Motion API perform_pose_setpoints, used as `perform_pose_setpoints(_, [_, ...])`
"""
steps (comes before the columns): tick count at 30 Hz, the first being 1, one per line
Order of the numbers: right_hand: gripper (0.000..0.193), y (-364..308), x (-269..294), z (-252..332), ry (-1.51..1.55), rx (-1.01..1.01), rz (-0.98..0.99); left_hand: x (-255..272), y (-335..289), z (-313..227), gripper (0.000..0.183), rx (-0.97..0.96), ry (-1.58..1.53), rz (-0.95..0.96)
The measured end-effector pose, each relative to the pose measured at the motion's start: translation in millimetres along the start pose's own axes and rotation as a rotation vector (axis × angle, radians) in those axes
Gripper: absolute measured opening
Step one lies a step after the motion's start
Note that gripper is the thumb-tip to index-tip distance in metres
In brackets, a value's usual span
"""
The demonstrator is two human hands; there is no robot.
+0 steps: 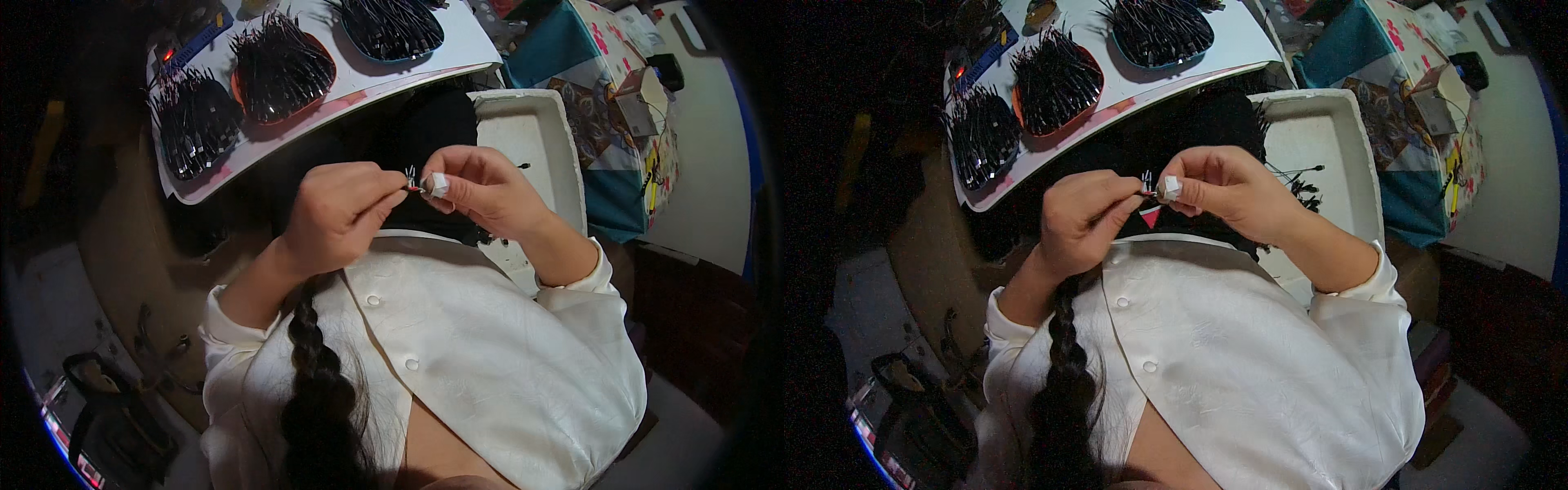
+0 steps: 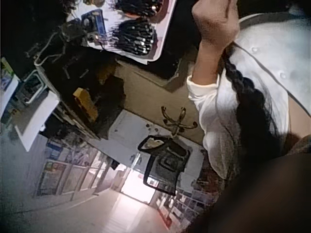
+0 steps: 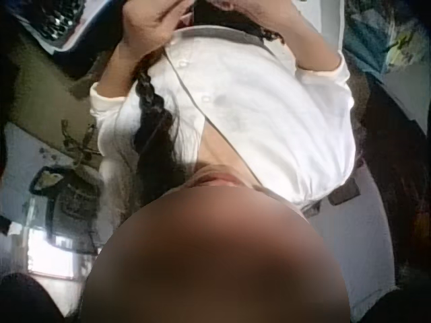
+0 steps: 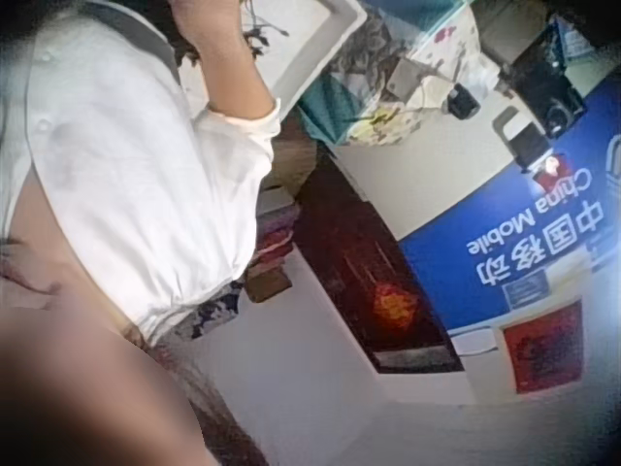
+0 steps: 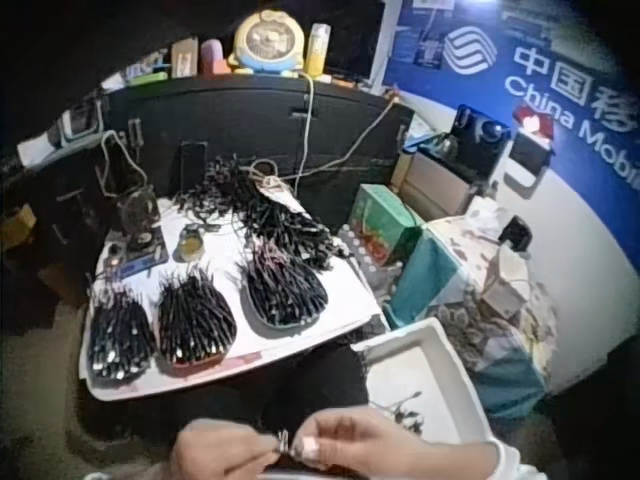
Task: The person repeatedly picks up small black rod-like components and white cylindrical pieces, then joins them by hand. The assembled units are placed into a white tray on the table. The person also briefly interacts with a small device on the table.
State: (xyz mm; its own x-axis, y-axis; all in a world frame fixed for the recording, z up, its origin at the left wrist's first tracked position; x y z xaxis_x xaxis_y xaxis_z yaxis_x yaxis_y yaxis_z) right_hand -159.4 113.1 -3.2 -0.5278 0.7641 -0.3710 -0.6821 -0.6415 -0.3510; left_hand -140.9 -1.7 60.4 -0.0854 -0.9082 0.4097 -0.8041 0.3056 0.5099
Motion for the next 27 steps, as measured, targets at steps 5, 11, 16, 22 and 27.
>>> perform_pose_setpoints(5, [0.040,-21.5,-22.3,65.6,-0.856,0.695,-0.070,-15.8,-22.8,38.9,0.010,0.486,-0.846,0.007])
perform_pose_setpoints(11, [0.026,-31.0,-51.5,71.2,-0.998,0.973,0.012,-31.6,-27.5,35.1,0.013,0.522,-1.038,0.098])
perform_pose_setpoints(16, [0.022,-28.0,-38.2,69.1,-1.030,0.962,-0.033,-33.3,-34.5,39.7,0.012,0.615,-1.144,0.005])
perform_pose_setpoints(22, [0.035,-25.1,-12.0,78.9,-1.170,1.030,-0.266,-39.2,-42.5,45.2,0.013,0.678,-1.336,-0.041])
perform_pose_setpoints(27, [0.039,-39.0,-33.2,68.6,-1.006,1.172,-0.059,-45.4,-41.4,51.4,0.013,0.711,-1.490,-0.078])
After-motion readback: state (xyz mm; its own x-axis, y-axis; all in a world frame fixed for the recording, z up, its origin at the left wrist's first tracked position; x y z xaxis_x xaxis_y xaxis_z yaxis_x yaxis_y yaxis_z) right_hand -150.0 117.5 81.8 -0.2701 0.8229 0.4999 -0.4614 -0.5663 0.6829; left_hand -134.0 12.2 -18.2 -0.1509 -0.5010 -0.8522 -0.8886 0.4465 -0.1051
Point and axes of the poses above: each hand's wrist, its own y-axis towards the middle knuckle, its own x-axis out of the back of the hand, z = x × y, the point moved 10 cm from there along y, towards the middle knuckle, and after that the axes turned 5 degrees about -z, right-handed, at the moved point
